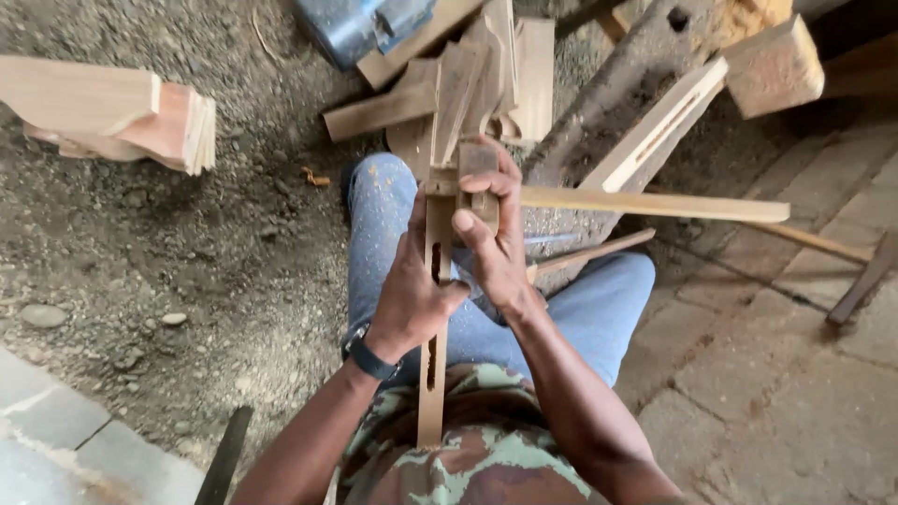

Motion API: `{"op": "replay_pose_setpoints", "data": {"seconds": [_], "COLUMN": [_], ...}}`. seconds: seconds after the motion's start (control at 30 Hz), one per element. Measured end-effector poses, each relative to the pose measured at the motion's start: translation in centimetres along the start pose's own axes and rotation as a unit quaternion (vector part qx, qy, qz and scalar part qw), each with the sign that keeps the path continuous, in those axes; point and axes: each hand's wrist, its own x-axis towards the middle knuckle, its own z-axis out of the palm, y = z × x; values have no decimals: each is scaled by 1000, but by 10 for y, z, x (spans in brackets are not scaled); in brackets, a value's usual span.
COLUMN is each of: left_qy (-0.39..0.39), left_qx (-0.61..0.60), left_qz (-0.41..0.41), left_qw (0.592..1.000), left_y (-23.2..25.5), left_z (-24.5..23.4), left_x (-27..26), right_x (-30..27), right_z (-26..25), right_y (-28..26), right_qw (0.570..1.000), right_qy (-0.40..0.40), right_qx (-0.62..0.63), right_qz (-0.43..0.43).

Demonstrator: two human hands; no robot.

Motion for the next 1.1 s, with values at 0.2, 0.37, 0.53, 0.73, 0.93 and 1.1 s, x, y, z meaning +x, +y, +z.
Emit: {"op": "replay_pose_setpoints", "data": {"seconds": [0.2,0.37,0.53,0.73,0.93,1.1], "left_qy": [-8,-11,-30,10,5,8], "left_qx": [0,34,77,58,-117,-292], "left_qz": [5,7,29,-7,-19,-58], "left_qw": [1000,999,996,998,993,955], "left_y": [11,7,1,5,2,-92], "left_z": [4,10,28,17,8,27], "left_x": [1,-11,-35,-31,-37,-70], "right_x": [-14,-12,4,23,23,18], "right_z": [-4,-4,3,-5,0,-22], "right_y": [-5,0,-11,19,29,3], "right_qw": [999,994,993,987,979,959], "right_qy": [18,38,119,152,160,148], "right_qx": [-18,-5,18,34,113,240], "right_qz": [-44,-105,-19,39,49,22]}}
